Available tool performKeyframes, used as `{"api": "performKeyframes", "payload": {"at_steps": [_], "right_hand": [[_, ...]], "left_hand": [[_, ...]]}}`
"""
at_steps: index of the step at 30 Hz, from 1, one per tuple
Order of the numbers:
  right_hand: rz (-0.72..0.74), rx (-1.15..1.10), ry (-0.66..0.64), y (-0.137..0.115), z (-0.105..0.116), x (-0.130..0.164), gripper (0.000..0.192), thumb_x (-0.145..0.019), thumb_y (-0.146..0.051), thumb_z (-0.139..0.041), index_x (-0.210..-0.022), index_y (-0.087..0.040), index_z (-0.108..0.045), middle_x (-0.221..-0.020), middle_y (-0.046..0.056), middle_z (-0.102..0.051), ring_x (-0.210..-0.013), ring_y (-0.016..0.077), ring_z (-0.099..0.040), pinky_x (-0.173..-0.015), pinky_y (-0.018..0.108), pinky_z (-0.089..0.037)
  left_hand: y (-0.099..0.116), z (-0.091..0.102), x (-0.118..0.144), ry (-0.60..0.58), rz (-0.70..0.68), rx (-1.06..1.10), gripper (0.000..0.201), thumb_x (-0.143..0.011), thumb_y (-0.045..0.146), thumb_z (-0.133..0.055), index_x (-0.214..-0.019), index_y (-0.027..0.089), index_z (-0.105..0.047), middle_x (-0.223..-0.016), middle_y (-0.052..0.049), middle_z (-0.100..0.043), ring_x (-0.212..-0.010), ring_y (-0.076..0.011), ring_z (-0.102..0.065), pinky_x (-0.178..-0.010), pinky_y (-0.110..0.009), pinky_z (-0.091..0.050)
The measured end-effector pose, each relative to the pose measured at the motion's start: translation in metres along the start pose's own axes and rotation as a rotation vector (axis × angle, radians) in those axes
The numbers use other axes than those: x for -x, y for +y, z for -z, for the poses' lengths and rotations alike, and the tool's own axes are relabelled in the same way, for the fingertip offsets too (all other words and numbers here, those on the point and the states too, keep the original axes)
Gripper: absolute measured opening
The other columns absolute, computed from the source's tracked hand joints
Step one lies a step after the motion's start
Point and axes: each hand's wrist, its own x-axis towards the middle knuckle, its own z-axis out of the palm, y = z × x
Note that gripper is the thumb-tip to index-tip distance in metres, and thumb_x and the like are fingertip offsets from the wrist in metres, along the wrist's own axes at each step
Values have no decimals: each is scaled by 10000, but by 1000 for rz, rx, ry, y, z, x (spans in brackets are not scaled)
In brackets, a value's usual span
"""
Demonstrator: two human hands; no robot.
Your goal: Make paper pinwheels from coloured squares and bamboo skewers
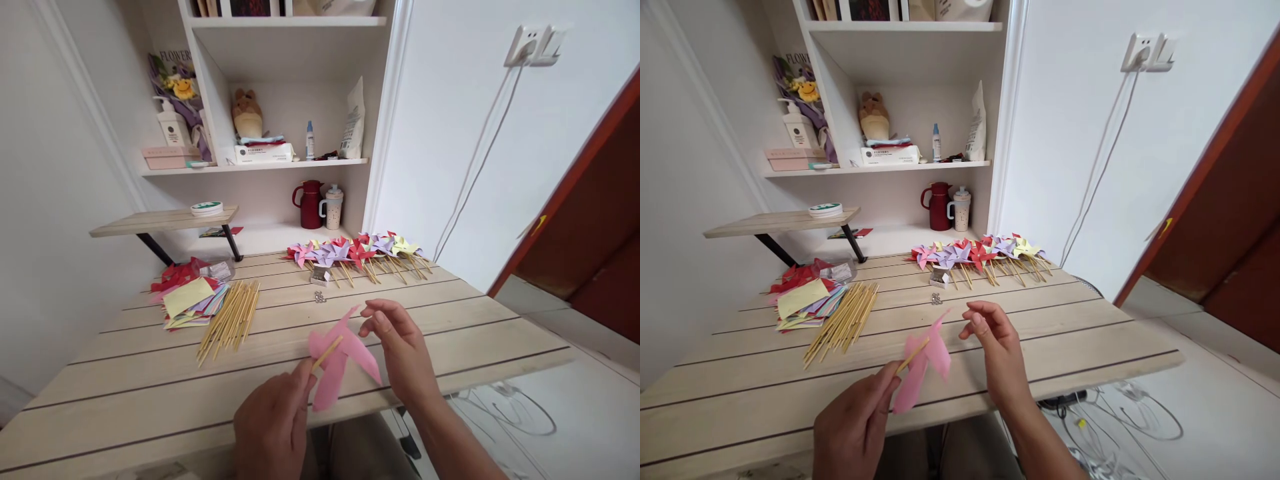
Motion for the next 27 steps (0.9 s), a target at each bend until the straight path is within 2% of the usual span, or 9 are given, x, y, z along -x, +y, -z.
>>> {"api": "performKeyframes", "payload": {"at_steps": [4,7,11,13,18,21,23,27], "right_hand": [[-90,-106,41,8,2,-4,243,-863,-411,-692,-1026,-233,-659,-936,6,-618,-678,119,-578,-753,313,-468],[-79,-84,48,8,3,-4,243,-849,-402,-708,-1029,-247,-657,-936,0,-615,-710,130,-592,-768,315,-468],[-7,99,-33,10,5,-5,252,-853,-395,-706,-1062,-264,-653,-1000,21,-643,-865,182,-620,-838,342,-471],[7,166,-76,15,6,-5,259,-848,-394,-710,-1063,-261,-654,-1039,32,-652,-949,202,-612,-876,349,-463],[-61,159,-142,22,6,-4,225,-870,-419,-676,-1006,-241,-663,-942,27,-657,-894,197,-613,-845,339,-469],[-12,254,-345,12,9,-4,195,-889,-412,-657,-976,-238,-677,-1006,43,-654,-974,212,-611,-901,351,-462],[57,329,-536,2,13,-3,238,-878,-408,-678,-1059,-254,-672,-1151,60,-633,-1132,235,-578,-1010,375,-424],[107,579,-888,-8,19,7,722,-757,-480,-790,-1395,-303,-501,-1486,95,-438,-1393,297,-385,-1143,430,-325]], "left_hand": [[2,1,1,-5,11,4,296,-962,133,-470,-1201,206,-628,-763,-8,-750,-616,-122,-693,-593,-201,-523],[-2,-4,5,-7,10,-11,324,-953,135,-497,-1233,220,-634,-751,-6,-752,-600,-127,-691,-588,-212,-520],[-18,-20,17,18,118,-63,258,-943,163,-537,-1146,194,-692,-919,-53,-790,-728,-164,-747,-667,-231,-559],[-25,-28,23,46,193,-85,208,-941,191,-547,-1051,184,-723,-910,-56,-795,-734,-181,-756,-645,-236,-566],[-32,-30,30,95,292,5,220,-935,193,-562,-1091,150,-712,-958,-84,-790,-808,-192,-759,-750,-257,-584],[-31,-26,28,55,275,58,212,-931,198,-569,-1072,151,-719,-930,-76,-792,-782,-181,-759,-732,-239,-585],[-32,-24,28,34,243,72,209,-927,203,-573,-1064,158,-724,-922,-71,-793,-772,-179,-759,-720,-233,-585],[-33,-23,30,-7,251,109,221,-930,216,-564,-1073,182,-730,-943,-59,-794,-796,-180,-761,-736,-231,-590]]}}
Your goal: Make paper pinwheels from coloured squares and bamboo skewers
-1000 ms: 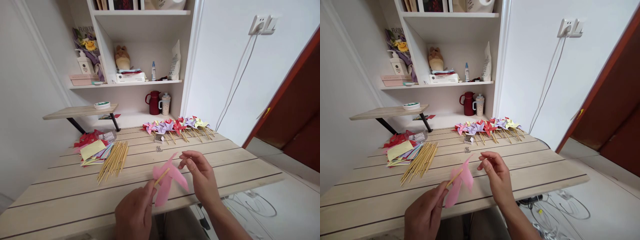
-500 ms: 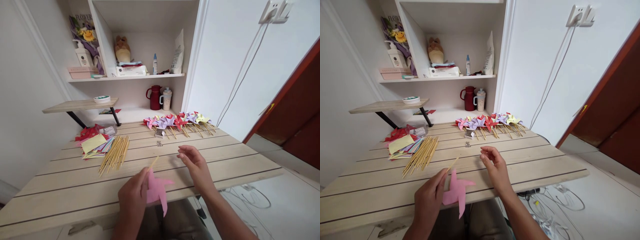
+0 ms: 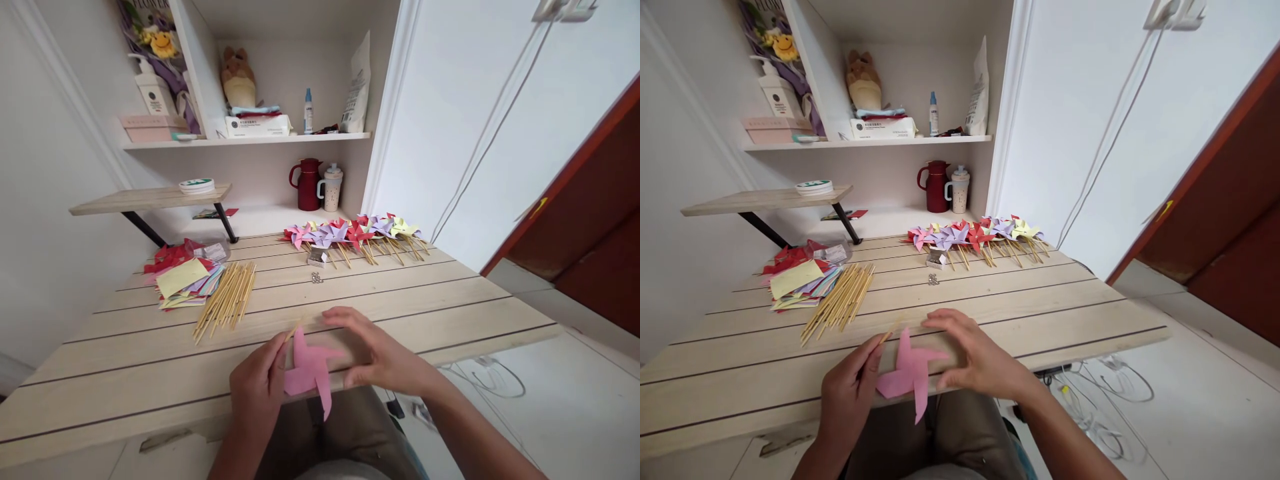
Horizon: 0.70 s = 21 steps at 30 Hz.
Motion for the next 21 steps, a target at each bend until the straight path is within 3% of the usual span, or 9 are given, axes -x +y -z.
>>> {"api": "performKeyframes", "payload": {"at_steps": [3,6,9,14,21], "right_hand": [[-5,224,-101,0,-13,7,915,-702,-523,-820,-1484,-302,-400,-1531,117,-400,-1398,331,-365,-1144,472,-309],[38,372,-45,0,-31,9,928,-708,-363,-849,-1495,-315,-361,-1497,100,-461,-1350,305,-418,-1121,462,-318],[60,421,38,-2,-44,9,837,-752,-184,-779,-1475,-304,-373,-1440,82,-533,-1293,268,-473,-1097,441,-328],[90,476,134,-6,-59,9,663,-788,-126,-671,-1401,-276,-468,-1326,86,-626,-1195,272,-543,-1097,490,-307],[79,477,210,-8,-71,10,420,-826,-145,-646,-1218,-282,-586,-1191,49,-690,-1107,258,-576,-1124,503,-239]], "left_hand": [[-1,1,3,-26,59,22,226,-937,241,-556,-1060,182,-737,-945,-59,-795,-810,-183,-762,-755,-234,-593],[-3,1,4,-60,138,15,242,-940,280,-550,-1047,185,-745,-959,-58,-795,-834,-196,-763,-769,-253,-600],[-2,-1,5,-114,226,-2,265,-946,310,-534,-1058,205,-749,-980,-52,-793,-861,-210,-761,-762,-277,-608],[6,-4,10,-211,255,28,281,-952,283,-520,-1129,237,-733,-1038,-42,-784,-906,-202,-755,-800,-281,-603],[14,-5,18,-163,286,103,266,-952,286,-516,-1077,212,-739,-1022,-48,-787,-904,-198,-754,-820,-281,-595]]}}
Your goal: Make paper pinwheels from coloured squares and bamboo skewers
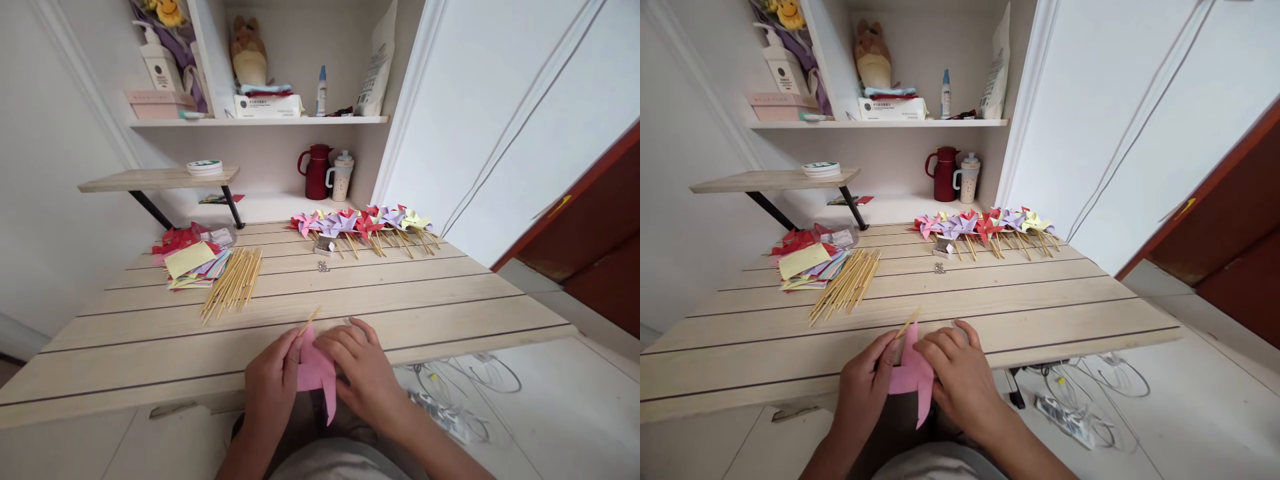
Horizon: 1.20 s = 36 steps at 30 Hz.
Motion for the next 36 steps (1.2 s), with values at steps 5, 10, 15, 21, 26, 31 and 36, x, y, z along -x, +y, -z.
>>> {"api": "performKeyframes", "payload": {"at_steps": [5,10,15,21,26,31,36], "right_hand": [[-11,-123,68,2,0,0,280,-787,-96,-622,-1018,-256,-625,-1027,20,-717,-980,218,-610,-1090,476,-280],[-114,-286,127,4,5,-3,60,-862,-190,-625,-851,-231,-667,-812,16,-705,-793,196,-604,-903,400,-408],[-370,-703,18,17,31,-41,213,-859,-404,-664,-831,-203,-729,-786,15,-690,-762,203,-601,-688,296,-429],[-336,-1097,3,44,64,-131,248,-696,-402,-815,-777,-182,-734,-735,-1,-698,-705,158,-594,-744,313,-463],[-418,-1247,31,54,57,-172,318,-611,-398,-873,-806,-181,-747,-783,13,-711,-711,137,-611,-751,309,-510],[-436,-1283,-38,56,28,-170,306,-625,-390,-868,-806,-173,-750,-779,10,-704,-707,126,-611,-717,284,-511],[-489,-1329,-1,58,10,-162,327,-614,-369,-877,-850,-189,-738,-836,13,-717,-697,123,-613,-688,271,-521]], "left_hand": [[2,3,-2,-17,117,117,277,-957,329,-508,-1060,208,-734,-1027,-51,-785,-930,-205,-746,-810,-284,-587],[6,11,-6,-20,248,286,281,-932,388,-548,-1018,215,-752,-1017,-55,-780,-970,-222,-720,-810,-297,-570],[1,26,-51,72,588,747,348,-885,469,-625,-1043,174,-719,-471,73,-460,-381,-69,-415,-348,-153,-299],[-17,33,-140,117,669,1264,154,-926,261,-594,-944,123,-658,-467,122,-287,-316,-23,-211,-301,-129,-184],[-23,12,-166,68,664,1358,164,-917,255,-621,-1012,121,-627,-478,131,-294,-315,-20,-231,-302,-131,-184],[-35,-15,-165,-2,580,1342,271,-786,324,-765,-814,159,-552,-472,140,-293,-332,-8,-216,-320,-118,-142],[-38,-22,-151,-67,599,1335,404,-746,384,-791,-691,184,-444,-470,133,-310,-338,-6,-189,-324,-120,-125]]}}
